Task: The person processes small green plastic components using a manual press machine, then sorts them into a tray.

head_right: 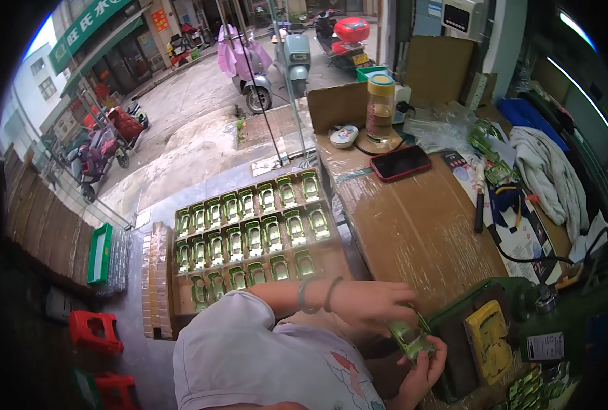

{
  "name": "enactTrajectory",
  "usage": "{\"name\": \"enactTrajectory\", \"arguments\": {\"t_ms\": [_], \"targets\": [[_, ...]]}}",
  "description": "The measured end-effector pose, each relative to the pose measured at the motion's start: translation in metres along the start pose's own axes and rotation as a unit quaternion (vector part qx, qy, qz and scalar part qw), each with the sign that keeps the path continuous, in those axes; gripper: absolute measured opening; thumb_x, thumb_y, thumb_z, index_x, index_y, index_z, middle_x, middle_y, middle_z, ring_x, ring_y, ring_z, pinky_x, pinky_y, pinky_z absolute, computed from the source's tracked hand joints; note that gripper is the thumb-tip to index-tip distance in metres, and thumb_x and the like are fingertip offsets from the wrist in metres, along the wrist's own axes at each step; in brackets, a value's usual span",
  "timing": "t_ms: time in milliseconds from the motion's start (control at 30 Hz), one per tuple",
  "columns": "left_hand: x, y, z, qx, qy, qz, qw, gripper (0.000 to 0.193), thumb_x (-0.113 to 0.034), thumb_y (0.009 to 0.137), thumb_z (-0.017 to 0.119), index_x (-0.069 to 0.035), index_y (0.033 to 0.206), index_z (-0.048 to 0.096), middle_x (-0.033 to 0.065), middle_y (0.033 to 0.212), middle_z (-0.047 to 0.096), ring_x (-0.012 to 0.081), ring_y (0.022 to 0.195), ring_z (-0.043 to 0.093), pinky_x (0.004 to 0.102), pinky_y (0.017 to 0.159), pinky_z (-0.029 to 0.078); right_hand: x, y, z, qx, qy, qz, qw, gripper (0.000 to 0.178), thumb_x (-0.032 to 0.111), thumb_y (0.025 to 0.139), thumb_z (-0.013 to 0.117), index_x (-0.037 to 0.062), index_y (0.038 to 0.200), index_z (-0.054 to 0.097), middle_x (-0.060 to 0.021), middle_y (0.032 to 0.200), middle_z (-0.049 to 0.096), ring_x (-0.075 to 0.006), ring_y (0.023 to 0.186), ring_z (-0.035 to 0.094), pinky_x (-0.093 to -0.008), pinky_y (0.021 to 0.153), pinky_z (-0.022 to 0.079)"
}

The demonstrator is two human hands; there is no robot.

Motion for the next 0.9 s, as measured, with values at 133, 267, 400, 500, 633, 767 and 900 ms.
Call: {"name": "enactTrajectory", "arguments": {"t_ms": [133,267,400,500,633,767,900], "targets": [[0.009,0.01,0.012,-0.026,0.046,-0.022,0.998,0.067,-0.038,0.058,0.078,-0.002,0.109,0.055,0.0174,0.103,0.054,0.0357,0.096,0.052,0.0426,0.082,0.044,0.018,-0.015,0.001,-0.071,-0.05,-0.01,0.996,0.026,0.019,0.094,0.045,0.0014,0.113,0.051,-0.0114,0.096,0.057,-0.0164,0.069,0.054,-0.0272,0.059,0.046],[0.02,0.011,0.026,-0.022,0.062,-0.006,0.998,0.067,-0.044,0.06,0.077,-0.001,0.106,0.054,0.018,0.101,0.054,0.0369,0.094,0.054,0.0443,0.078,0.046,0.008,0.002,-0.022,-0.005,-0.128,-0.015,0.992,0.029,0.017,0.091,0.049,-0.0019,0.114,0.05,-0.0151,0.097,0.057,-0.0249,0.069,0.058,-0.0328,0.061,0.049],[0.027,0.005,0.028,-0.048,0.078,0.002,0.996,0.07,-0.051,0.059,0.077,-0.003,0.107,0.057,0.0161,0.093,0.059,0.0368,0.089,0.058,0.0429,0.073,0.048,0.016,0.007,-0.016,0.255,0.012,-0.279,0.926,0.03,0.011,0.086,0.049,-0.0021,0.114,0.048,-0.0145,0.093,0.056,-0.0244,0.067,0.056,-0.0324,0.059,0.049],[0.024,0.006,0.031,-0.077,0.083,0.012,0.993,0.069,-0.052,0.06,0.076,-0.002,0.104,0.058,0.0159,0.092,0.06,0.0367,0.088,0.058,0.0428,0.073,0.048,0.008,0.049,-0.023,0.245,0.007,-0.3,0.922,0.031,0.013,0.087,0.049,-0.0013,0.115,0.047,-0.0151,0.094,0.056,-0.0244,0.067,0.056,-0.032,0.06,0.049],[0.033,0.014,0.027,-0.056,0.057,0.01,0.997,0.069,-0.052,0.06,0.076,-0.001,0.102,0.058,0.0161,0.092,0.06,0.0367,0.088,0.058,0.0428,0.073,0.048,0.032,-0.012,-0.004,-0.061,-0.118,-0.008,0.991,0.033,0.018,0.092,0.047,0.0006,0.12,0.046,-0.0157,0.095,0.058,-0.0235,0.066,0.057,-0.0313,0.06,0.048],[0.038,0.031,-0.01,-0.061,0.088,0.024,0.994,0.064,-0.047,0.063,0.074,0.001,0.1,0.054,0.0186,0.094,0.056,0.0383,0.089,0.056,0.0454,0.073,0.047,0.032,-0.029,-0.015,-0.087,-0.056,-0.047,0.994,0.036,0.024,0.095,0.045,0.0017,0.123,0.045,-0.0153,0.099,0.059,-0.0218,0.068,0.057,-0.0314,0.06,0.048],[0.049,0.045,-0.056,-0.1,0.111,-0.002,0.989,0.062,-0.043,0.065,0.075,0.001,0.103,0.052,0.0193,0.095,0.055,0.0384,0.09,0.055,0.0445,0.074,0.046,0.023,-0.027,-0.05,-0.1,-0.16,-0.136,0.972,0.027,0.02,0.096,0.042,0.0023,0.115,0.048,-0.012,0.091,0.057,-0.0161,0.066,0.052,-0.0275,0.057,0.044]]}}
Point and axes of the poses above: each hand's wrist, its own y-axis towards the middle knuckle, its own z-axis out of the palm, x = y × z, the point moved 5 cm from there along y, towards the middle knuckle
